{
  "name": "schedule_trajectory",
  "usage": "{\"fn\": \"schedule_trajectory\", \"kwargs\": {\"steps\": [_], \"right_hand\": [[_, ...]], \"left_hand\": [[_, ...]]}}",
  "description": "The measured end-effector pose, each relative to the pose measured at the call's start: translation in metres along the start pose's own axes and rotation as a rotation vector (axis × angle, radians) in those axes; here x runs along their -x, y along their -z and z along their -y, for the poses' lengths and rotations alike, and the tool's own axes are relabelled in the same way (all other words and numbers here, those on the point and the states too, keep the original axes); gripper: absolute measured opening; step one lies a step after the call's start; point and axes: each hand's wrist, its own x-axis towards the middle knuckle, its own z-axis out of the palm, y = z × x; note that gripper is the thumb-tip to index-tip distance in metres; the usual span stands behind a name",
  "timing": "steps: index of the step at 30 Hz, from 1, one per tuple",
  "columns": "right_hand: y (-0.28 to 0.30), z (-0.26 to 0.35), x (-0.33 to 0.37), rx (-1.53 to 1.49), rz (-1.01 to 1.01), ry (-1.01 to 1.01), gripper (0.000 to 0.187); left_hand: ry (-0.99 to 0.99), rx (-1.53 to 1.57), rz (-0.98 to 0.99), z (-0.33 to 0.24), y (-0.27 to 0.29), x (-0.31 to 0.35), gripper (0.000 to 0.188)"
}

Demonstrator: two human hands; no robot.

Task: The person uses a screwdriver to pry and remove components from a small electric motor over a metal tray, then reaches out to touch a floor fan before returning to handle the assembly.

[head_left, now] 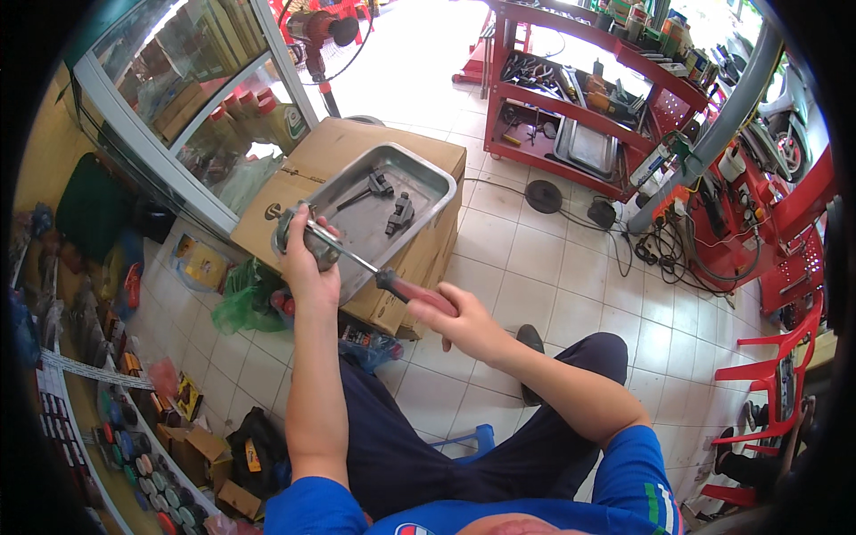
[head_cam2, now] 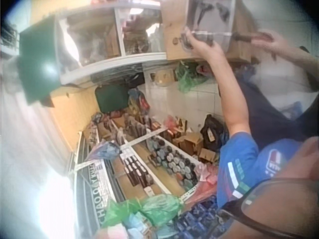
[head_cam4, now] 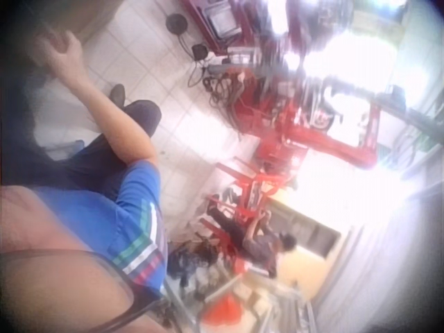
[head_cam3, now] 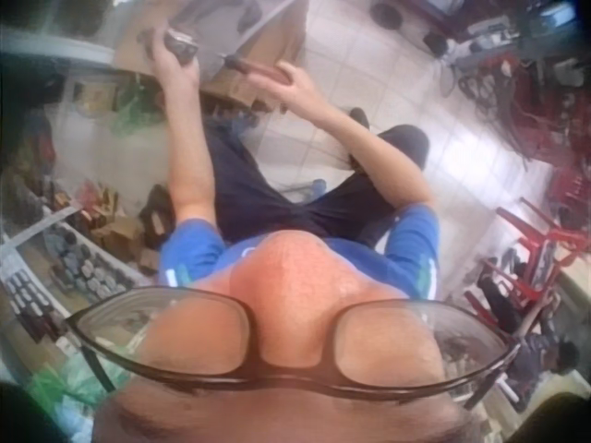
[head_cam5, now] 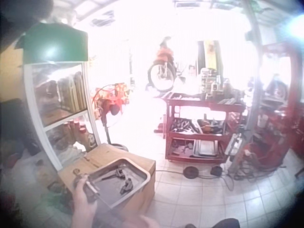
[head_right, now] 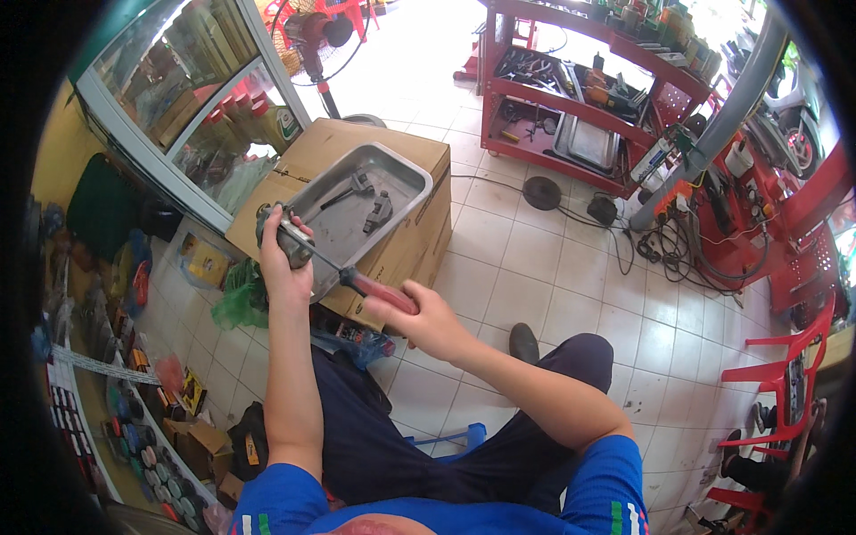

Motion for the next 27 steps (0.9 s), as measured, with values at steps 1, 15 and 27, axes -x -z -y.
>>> {"fn": "schedule_trajectory", "kwargs": {"steps": [1,15,27], "right_hand": [[-0.001,-0.001,-0.001,0.096,-0.052,0.063,0.056],[0.019,0.01,0.006,0.976,-0.171,0.679,0.034],[-0.009,-0.006,0.014,-0.231,0.199,0.019,0.043]], "left_hand": [[-0.009,-0.009,-0.003,-0.003,0.002,-0.001,0.026],[0.002,-0.005,0.029,-0.002,0.002,-0.003,0.025],[-0.039,-0.046,0.02,0.01,-0.003,-0.001,0.028]]}}
